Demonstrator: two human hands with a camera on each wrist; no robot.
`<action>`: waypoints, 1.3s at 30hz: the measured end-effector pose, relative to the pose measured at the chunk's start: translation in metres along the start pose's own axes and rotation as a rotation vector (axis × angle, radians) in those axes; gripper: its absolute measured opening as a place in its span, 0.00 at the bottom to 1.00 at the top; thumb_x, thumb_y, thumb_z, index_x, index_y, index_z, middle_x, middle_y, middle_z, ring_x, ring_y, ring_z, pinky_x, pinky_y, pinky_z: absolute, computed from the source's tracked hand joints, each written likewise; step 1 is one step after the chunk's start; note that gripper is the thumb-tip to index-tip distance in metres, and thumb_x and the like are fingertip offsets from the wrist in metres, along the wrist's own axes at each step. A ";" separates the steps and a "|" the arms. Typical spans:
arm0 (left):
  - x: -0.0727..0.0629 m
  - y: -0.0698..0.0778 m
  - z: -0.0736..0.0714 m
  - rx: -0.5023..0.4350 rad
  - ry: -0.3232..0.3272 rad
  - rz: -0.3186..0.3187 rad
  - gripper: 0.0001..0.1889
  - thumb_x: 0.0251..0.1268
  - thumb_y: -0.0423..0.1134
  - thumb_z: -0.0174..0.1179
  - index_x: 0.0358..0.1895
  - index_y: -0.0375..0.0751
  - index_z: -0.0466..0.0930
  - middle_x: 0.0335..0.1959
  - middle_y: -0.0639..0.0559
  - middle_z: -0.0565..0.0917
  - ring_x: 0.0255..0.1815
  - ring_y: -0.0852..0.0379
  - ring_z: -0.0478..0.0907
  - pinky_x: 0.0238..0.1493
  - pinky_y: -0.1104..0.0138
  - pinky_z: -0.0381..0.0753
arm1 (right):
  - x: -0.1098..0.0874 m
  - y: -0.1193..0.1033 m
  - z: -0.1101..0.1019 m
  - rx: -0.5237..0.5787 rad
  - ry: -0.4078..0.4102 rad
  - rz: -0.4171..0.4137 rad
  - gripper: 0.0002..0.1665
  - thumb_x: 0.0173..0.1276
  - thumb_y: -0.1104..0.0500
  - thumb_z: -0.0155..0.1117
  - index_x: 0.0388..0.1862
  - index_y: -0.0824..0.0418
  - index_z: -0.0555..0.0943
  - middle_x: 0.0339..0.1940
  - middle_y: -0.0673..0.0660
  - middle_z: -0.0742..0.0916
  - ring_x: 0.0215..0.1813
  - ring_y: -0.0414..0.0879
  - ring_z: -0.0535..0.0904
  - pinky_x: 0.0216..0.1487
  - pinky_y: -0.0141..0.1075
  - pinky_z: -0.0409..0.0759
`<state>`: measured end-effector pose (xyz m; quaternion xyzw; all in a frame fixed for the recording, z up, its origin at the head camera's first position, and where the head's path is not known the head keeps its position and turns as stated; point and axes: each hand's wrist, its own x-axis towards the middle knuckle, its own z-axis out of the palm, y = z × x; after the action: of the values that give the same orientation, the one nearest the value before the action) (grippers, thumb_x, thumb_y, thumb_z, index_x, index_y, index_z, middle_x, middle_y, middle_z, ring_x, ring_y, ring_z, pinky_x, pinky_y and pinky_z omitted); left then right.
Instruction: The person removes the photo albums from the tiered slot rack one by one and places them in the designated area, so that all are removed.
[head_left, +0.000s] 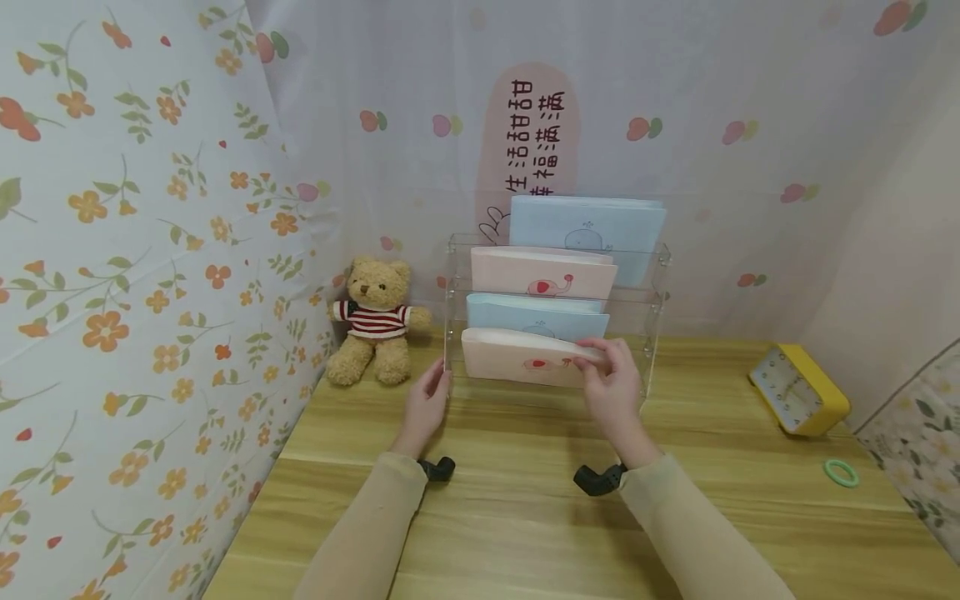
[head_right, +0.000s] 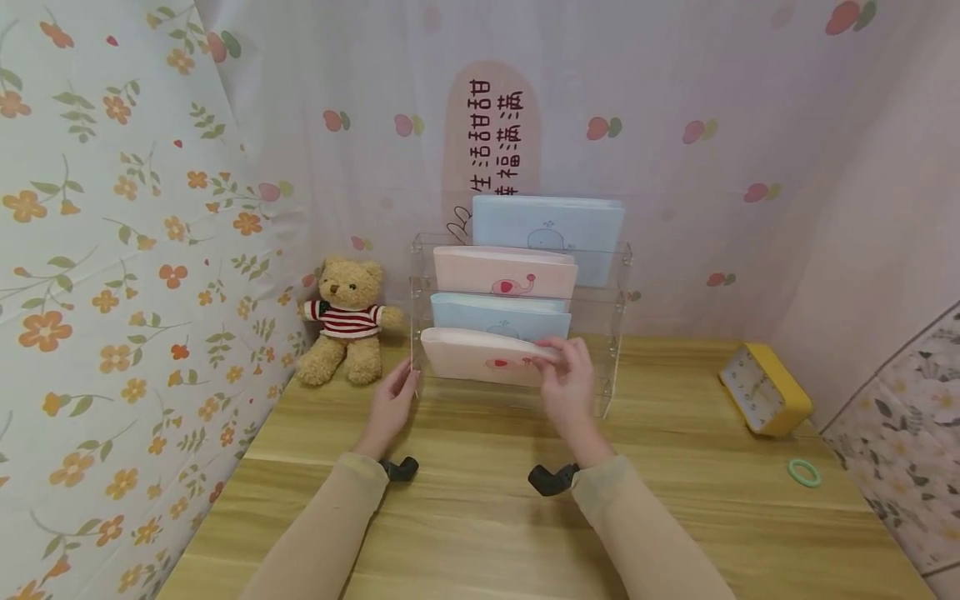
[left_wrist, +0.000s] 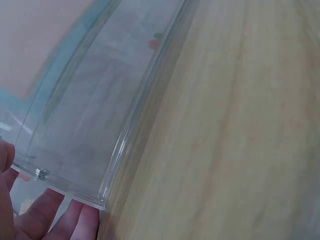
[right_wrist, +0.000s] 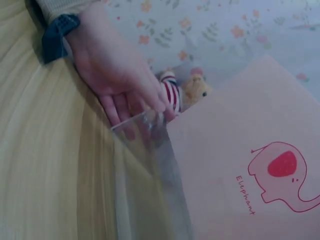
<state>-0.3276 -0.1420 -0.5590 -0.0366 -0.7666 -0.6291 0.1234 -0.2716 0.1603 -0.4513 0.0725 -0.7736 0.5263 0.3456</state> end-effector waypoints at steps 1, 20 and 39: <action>0.000 0.000 0.000 0.000 0.000 0.000 0.24 0.87 0.40 0.59 0.79 0.39 0.77 0.73 0.34 0.84 0.73 0.37 0.83 0.77 0.44 0.82 | -0.002 -0.004 -0.002 -0.003 -0.002 0.003 0.11 0.70 0.70 0.77 0.50 0.65 0.90 0.40 0.62 0.82 0.35 0.25 0.76 0.29 0.20 0.66; 0.001 -0.006 -0.001 -0.007 -0.023 0.000 0.25 0.88 0.39 0.58 0.80 0.37 0.75 0.72 0.30 0.83 0.71 0.33 0.84 0.72 0.42 0.84 | -0.043 -0.011 -0.013 -0.074 -0.339 0.103 0.11 0.70 0.67 0.77 0.50 0.61 0.89 0.50 0.62 0.90 0.36 0.38 0.78 0.37 0.28 0.77; -0.002 0.000 0.001 0.026 0.006 0.009 0.24 0.87 0.40 0.59 0.79 0.38 0.77 0.73 0.33 0.83 0.73 0.37 0.83 0.77 0.46 0.81 | -0.031 0.023 -0.042 -0.155 -0.645 0.193 0.16 0.76 0.65 0.74 0.60 0.55 0.88 0.64 0.61 0.90 0.68 0.61 0.82 0.66 0.56 0.80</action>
<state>-0.3262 -0.1413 -0.5595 -0.0365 -0.7742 -0.6187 0.1287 -0.2403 0.1990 -0.4788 0.1350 -0.8839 0.4463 0.0364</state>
